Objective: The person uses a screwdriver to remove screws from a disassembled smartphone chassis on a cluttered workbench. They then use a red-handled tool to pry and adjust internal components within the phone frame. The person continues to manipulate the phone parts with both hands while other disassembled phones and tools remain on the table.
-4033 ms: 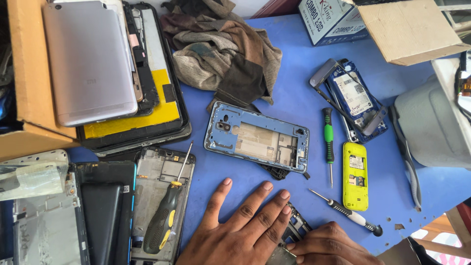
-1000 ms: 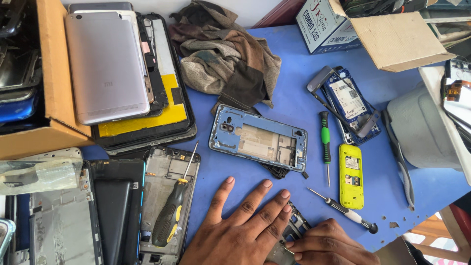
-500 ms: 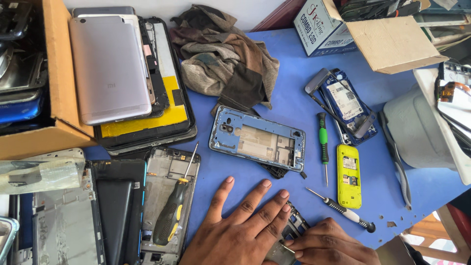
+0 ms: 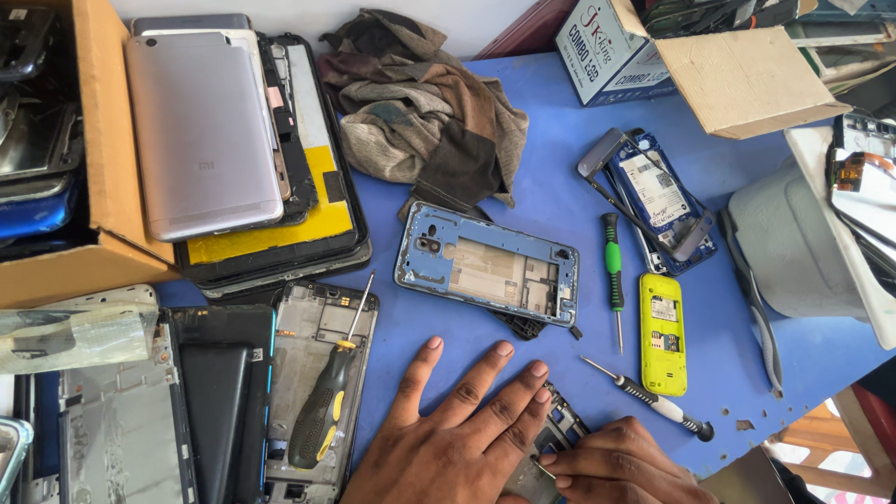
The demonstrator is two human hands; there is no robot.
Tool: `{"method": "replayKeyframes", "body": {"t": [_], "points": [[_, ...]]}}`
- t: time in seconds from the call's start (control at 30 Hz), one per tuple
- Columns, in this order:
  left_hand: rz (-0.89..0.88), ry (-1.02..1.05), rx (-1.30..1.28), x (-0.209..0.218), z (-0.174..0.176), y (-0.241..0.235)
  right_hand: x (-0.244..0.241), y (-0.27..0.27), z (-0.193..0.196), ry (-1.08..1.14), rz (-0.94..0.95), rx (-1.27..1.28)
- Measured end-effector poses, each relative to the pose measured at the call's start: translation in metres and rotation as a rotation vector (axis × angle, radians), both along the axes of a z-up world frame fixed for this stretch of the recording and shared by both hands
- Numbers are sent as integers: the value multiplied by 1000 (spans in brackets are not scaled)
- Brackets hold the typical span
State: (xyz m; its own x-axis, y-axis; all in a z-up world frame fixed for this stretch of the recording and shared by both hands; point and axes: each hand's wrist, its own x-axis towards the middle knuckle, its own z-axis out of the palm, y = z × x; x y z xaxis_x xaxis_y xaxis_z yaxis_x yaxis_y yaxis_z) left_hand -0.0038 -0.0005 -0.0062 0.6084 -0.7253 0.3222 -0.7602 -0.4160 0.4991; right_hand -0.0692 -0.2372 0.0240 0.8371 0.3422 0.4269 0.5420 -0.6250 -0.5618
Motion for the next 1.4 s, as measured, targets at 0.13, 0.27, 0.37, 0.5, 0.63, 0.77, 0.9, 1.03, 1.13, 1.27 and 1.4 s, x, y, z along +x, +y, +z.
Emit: {"method": "replayKeyframes", "body": {"t": [0.13, 0.27, 0.37, 0.5, 0.63, 0.77, 0.9, 1.03, 1.13, 1.27, 1.4], "points": [[-26, 36, -7, 1, 1, 1, -2, -1, 0, 16, -10, -14], [-49, 76, -19, 2, 5, 3, -1, 3, 4, 15, 1, -7], [-63, 103, -21, 2, 7, 3, 0, 8, 5, 14, -29, 24], [-58, 64, 2, 2, 10, 5, 2, 12, 1, -59, -50, 103], [-82, 162, 42, 2, 18, 7, 2, 3, 6, -32, 30, 31], [-94, 139, 27, 4, 24, 9, 11, -18, 9, 147, 120, 98], [-134, 150, 35, 4, 26, 14, 5, -24, 12, 129, 153, 236], [-142, 190, 55, 3, 35, 16, 3, -11, 19, 72, 167, 200], [-147, 218, 67, 3, 40, 16, 1, -1, 26, 53, 128, 193], [-150, 215, 44, 2, 42, 18, -3, 6, 31, 37, 89, 200], [-153, 212, 45, 2, 41, 18, -6, 10, 29, 39, 49, 196]]}}
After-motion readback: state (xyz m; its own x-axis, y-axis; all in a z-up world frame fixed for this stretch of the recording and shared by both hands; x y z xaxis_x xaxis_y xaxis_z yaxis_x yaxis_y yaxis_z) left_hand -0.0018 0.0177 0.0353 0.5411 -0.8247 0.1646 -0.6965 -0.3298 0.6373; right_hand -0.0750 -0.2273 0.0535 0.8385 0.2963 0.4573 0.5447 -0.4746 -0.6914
